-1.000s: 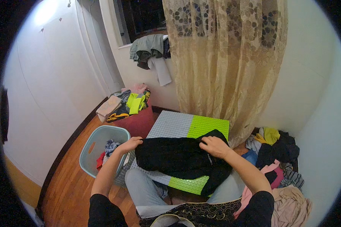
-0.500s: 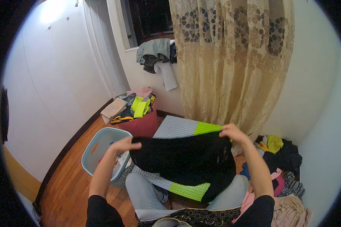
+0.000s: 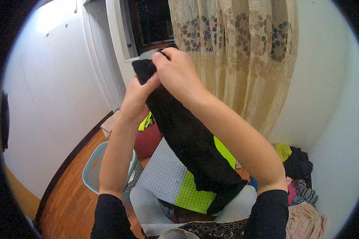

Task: The recorder picks up various items of laundry from a pile, folds them on a flat board, and places them into a nearby laundry basket.

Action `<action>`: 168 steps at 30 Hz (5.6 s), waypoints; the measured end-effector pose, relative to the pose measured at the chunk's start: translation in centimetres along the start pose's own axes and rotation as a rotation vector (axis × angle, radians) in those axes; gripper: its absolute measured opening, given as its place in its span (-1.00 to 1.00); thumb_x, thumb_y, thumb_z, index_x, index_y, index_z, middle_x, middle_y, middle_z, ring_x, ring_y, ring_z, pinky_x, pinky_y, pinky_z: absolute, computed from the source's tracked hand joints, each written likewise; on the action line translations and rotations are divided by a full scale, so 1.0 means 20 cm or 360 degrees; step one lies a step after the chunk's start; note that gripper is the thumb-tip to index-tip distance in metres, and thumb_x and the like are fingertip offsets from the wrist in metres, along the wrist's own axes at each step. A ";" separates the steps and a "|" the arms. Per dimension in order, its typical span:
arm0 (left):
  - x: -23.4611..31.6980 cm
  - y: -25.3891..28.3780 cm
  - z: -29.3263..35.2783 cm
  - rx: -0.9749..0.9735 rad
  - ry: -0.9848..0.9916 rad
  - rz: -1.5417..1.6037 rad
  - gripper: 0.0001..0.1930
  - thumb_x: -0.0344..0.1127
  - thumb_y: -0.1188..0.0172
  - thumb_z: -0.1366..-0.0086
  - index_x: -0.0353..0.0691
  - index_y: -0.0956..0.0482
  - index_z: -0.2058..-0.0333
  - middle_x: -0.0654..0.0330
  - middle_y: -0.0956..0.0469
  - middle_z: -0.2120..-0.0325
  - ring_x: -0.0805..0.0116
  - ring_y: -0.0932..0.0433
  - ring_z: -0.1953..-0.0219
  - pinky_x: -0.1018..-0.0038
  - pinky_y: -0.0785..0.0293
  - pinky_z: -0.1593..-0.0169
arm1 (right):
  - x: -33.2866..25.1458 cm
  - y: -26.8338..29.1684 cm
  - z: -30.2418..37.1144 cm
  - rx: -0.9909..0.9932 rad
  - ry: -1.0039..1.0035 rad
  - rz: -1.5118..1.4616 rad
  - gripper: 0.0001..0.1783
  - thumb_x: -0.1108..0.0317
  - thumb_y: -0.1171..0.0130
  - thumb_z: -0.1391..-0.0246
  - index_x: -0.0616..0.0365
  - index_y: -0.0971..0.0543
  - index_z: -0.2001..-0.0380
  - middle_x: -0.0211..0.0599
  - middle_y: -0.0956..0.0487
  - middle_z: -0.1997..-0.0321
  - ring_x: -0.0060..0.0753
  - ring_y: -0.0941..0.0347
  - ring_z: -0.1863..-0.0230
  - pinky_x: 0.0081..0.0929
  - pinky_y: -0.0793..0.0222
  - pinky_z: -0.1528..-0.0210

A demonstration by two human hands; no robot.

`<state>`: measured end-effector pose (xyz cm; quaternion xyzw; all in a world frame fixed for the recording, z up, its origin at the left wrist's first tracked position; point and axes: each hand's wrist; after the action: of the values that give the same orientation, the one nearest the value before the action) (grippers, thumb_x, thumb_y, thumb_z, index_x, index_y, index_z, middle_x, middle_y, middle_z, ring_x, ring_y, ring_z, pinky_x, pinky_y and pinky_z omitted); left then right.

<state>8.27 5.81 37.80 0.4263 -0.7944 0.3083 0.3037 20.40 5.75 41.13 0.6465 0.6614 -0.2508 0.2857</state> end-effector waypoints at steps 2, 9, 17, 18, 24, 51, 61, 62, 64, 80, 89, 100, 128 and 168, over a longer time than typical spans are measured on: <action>0.00 0.00 0.03 0.0188 -0.0148 -0.0303 -0.63 -0.34 -0.28 -0.04 -0.25 -0.41 0.16 0.22 -0.50 0.31 0.40 -0.49 0.29 0.46 -0.47 0.20 | -0.06 0.01 0.06 -0.0155 0.0067 0.0010 -0.67 0.27 0.10 -0.06 0.38 -0.49 0.43 -0.09 -0.54 0.44 -0.36 -0.44 0.39 -0.45 -0.30 0.27; 0.12 0.11 0.12 0.0400 0.0090 -0.0024 -0.58 -0.60 -0.14 0.09 -0.36 -0.37 0.16 0.07 -0.48 0.28 0.24 -0.50 0.26 0.38 -0.47 0.13 | 0.32 0.38 0.20 0.0266 0.0342 0.0676 -0.24 0.15 -0.25 0.16 0.23 -0.22 -0.09 -0.16 -0.36 -0.01 -0.24 -0.20 -0.04 -0.29 -0.10 -0.10; 0.29 0.27 0.12 0.0384 -0.0017 0.0049 -0.60 -0.55 -0.12 0.05 -0.33 -0.39 0.14 0.05 -0.49 0.28 0.19 -0.51 0.27 0.34 -0.48 0.14 | 0.52 0.46 0.48 -0.1422 -0.0609 0.0114 -0.47 0.36 -0.31 0.27 0.24 -0.45 0.13 -0.32 -0.52 0.19 -0.47 -0.38 0.16 -0.49 -0.26 0.01; 0.31 0.31 0.10 0.0371 -0.0060 0.0046 -0.59 -0.53 -0.11 0.03 -0.31 -0.39 0.12 0.05 -0.49 0.26 0.16 -0.50 0.25 0.31 -0.48 0.14 | 0.56 0.48 0.49 -0.1427 -0.0614 0.0105 -0.47 0.36 -0.31 0.27 0.24 -0.45 0.13 -0.32 -0.52 0.19 -0.47 -0.38 0.16 -0.49 -0.26 0.01; 0.23 0.83 -0.42 0.0966 -0.0346 -0.1730 -0.49 -0.31 -0.27 0.00 -0.38 -0.32 0.09 0.01 -0.50 0.28 0.15 -0.50 0.20 0.38 -0.40 0.12 | 0.85 0.55 0.09 -0.0130 -0.0616 0.0422 -0.60 0.21 -0.22 0.12 0.30 -0.49 0.27 -0.23 -0.54 0.39 -0.42 -0.43 0.31 -0.47 -0.33 0.17; -1.67 0.15 1.43 0.0149 0.0607 -0.1779 -0.40 -0.40 -0.28 0.11 -0.28 -0.28 0.03 -0.14 -0.21 0.04 -0.10 -0.17 -0.03 0.12 -0.07 -0.12 | 1.61 0.87 1.48 -0.0688 -0.1930 0.1667 -0.35 0.21 -0.36 0.34 0.30 -0.45 0.11 -0.06 -0.55 0.22 -0.20 -0.49 0.21 -0.37 -0.36 0.12; -1.71 0.21 1.39 0.0523 0.1048 -0.1647 -0.39 -0.40 -0.32 0.15 -0.40 -0.28 0.08 -0.14 -0.30 0.14 -0.06 -0.29 0.06 0.26 -0.29 0.02 | 1.42 0.71 1.55 -0.0024 -0.1741 0.0141 -0.68 0.31 -0.23 0.18 0.21 -0.50 0.30 -0.06 -0.54 0.38 -0.11 -0.48 0.30 -0.31 -0.36 0.22; -1.70 0.22 1.37 0.0448 0.1080 -0.1769 -0.41 -0.36 -0.33 0.16 -0.40 -0.32 0.11 -0.13 -0.36 0.18 -0.02 -0.34 0.10 0.26 -0.33 0.05 | 1.43 0.70 1.58 -0.0101 -0.1695 0.0539 -0.65 0.28 -0.23 0.18 0.24 -0.50 0.30 -0.03 -0.53 0.36 -0.08 -0.47 0.29 -0.29 -0.36 0.21; -1.68 0.20 1.36 0.0310 0.1209 -0.1773 -0.47 -0.34 -0.31 0.14 -0.40 -0.36 0.15 -0.11 -0.41 0.23 0.00 -0.40 0.16 0.26 -0.37 0.11 | 1.42 0.69 1.61 -0.0179 -0.1630 0.0931 -0.62 0.26 -0.23 0.18 0.28 -0.49 0.29 0.00 -0.53 0.34 -0.05 -0.47 0.27 -0.28 -0.36 0.21; -1.16 0.24 1.13 0.0882 0.1860 0.1133 -0.69 -0.38 -0.01 -0.17 -0.44 -0.37 0.13 -0.02 -0.49 0.27 0.32 -0.51 0.41 0.52 -0.49 0.41 | 1.08 0.56 1.66 0.0744 -0.1766 -0.2009 -0.55 0.35 0.07 -0.12 0.29 -0.25 -0.07 -0.12 -0.36 -0.09 -0.21 -0.28 -0.12 -0.21 -0.12 -0.21; -1.12 0.17 1.57 0.0116 0.2070 0.0353 -0.84 -0.52 0.04 -0.15 -0.36 -0.48 0.30 0.20 -0.50 0.50 0.51 -0.38 0.62 0.61 -0.31 0.61 | 1.15 0.19 2.23 0.0307 -0.2306 -0.1259 -0.62 0.59 -0.14 0.14 0.21 -0.44 0.16 -0.24 -0.52 0.20 -0.28 -0.46 0.21 -0.33 -0.40 0.11; -1.04 0.17 1.73 0.0556 0.1874 0.0374 -0.69 -0.41 -0.20 -0.11 -0.36 -0.45 0.16 0.14 -0.51 0.25 0.34 -0.48 0.22 0.42 -0.41 0.12 | 1.01 0.13 2.14 0.0783 -0.1981 -0.1383 -0.62 0.48 -0.16 0.07 0.28 -0.41 0.12 -0.25 -0.50 0.16 -0.32 -0.44 0.18 -0.32 -0.40 0.11; -0.29 0.03 1.84 0.0455 0.1119 0.0989 -0.24 -0.42 -0.20 0.13 -0.44 -0.12 -0.10 -0.13 -0.29 -0.02 0.04 -0.38 0.00 0.23 -0.33 -0.06 | 0.91 0.17 1.74 -0.0763 -0.0020 0.0884 -0.21 0.51 -0.25 0.50 -0.03 -0.37 -0.02 -0.31 -0.32 -0.13 -0.19 -0.18 -0.18 0.02 0.08 -0.25; -1.45 0.42 0.45 0.0055 0.1534 -0.0428 -0.60 -0.17 -0.07 -0.19 -0.20 -0.27 0.05 -0.05 -0.31 0.04 0.11 -0.30 -0.07 0.24 -0.27 -0.09 | 1.50 0.54 1.40 0.0141 -0.2215 -0.0195 -0.58 0.24 -0.17 0.05 0.20 -0.42 0.12 -0.21 -0.48 0.14 -0.27 -0.36 0.10 -0.23 -0.27 0.13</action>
<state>12.19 17.03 8.59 0.3389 -0.4966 0.4414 0.6662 32.75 7.88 0.46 0.3083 0.3492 -0.6489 0.6016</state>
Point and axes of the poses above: each hand's wrist, its own z-axis away from the middle knuckle, its own y-axis out of the back of the hand, x = y × z
